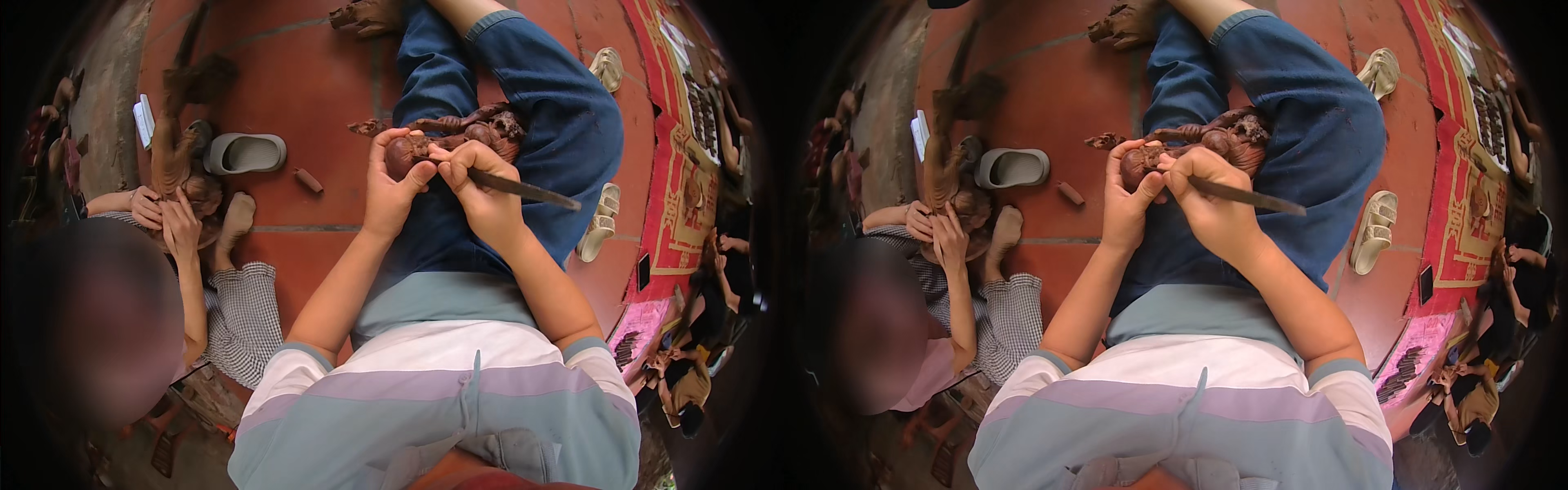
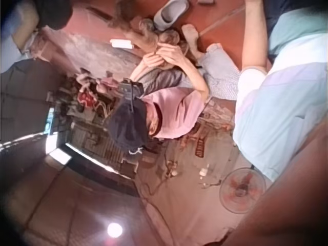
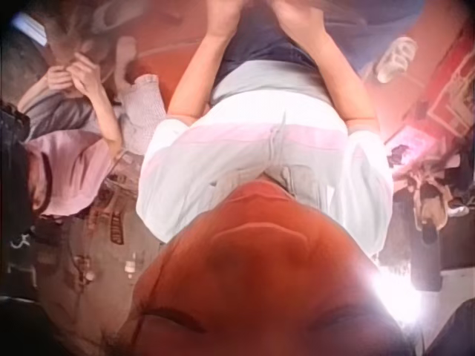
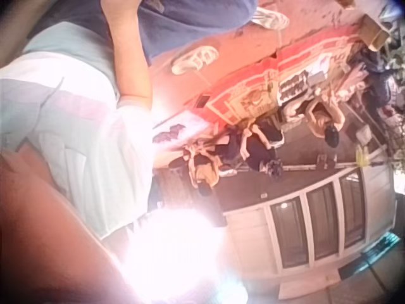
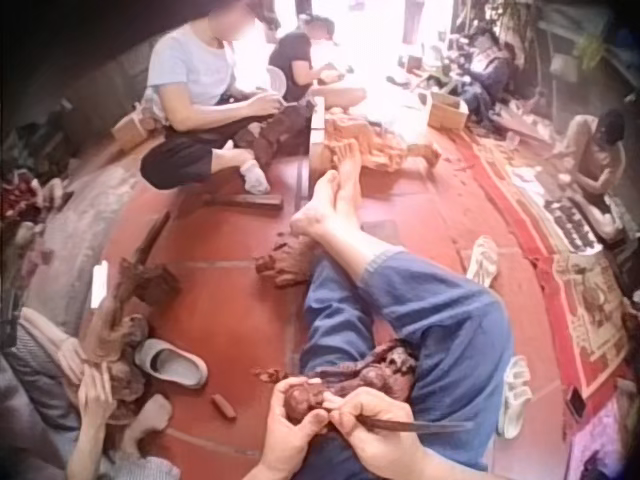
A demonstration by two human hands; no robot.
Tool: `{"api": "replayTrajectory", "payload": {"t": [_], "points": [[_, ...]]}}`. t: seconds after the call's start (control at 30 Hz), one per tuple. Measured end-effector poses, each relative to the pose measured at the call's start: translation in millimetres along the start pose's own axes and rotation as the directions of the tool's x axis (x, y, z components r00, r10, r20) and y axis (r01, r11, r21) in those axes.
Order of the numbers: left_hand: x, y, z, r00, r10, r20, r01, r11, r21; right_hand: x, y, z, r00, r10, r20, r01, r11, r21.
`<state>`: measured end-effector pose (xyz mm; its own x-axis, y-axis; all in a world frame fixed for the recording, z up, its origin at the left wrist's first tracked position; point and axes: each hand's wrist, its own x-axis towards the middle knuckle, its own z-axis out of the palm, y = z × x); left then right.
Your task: The person carves a small wooden object using a knife, holding the object in their left hand and shaping it with the tool in their right hand. The person occasionally rotates the object to access different sides.
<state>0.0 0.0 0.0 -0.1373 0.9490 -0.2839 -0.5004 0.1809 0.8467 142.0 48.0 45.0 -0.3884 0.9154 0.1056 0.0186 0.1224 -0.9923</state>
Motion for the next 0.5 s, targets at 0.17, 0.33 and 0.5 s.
{"api": "replayTrajectory", "payload": {"t": [0.17, 0.33, 0.5], "points": [[-13, -7, -4, 0.997, 0.081, 0.018, -0.079, 0.992, -0.102, -12, -5, 11, 1.0, -0.022, 0.017, 0.022, 0.999, 0.049], [-3, 4, 1, 0.997, 0.022, -0.068, -0.02, 0.999, 0.026, 2, 5, 10, 0.999, -0.002, -0.042, 0.009, 0.989, 0.146], [-3, 5, 4, 0.999, 0.044, -0.002, -0.044, 0.999, -0.012, 1, -2, -2, 0.984, -0.176, 0.033, 0.177, 0.982, -0.065]]}}
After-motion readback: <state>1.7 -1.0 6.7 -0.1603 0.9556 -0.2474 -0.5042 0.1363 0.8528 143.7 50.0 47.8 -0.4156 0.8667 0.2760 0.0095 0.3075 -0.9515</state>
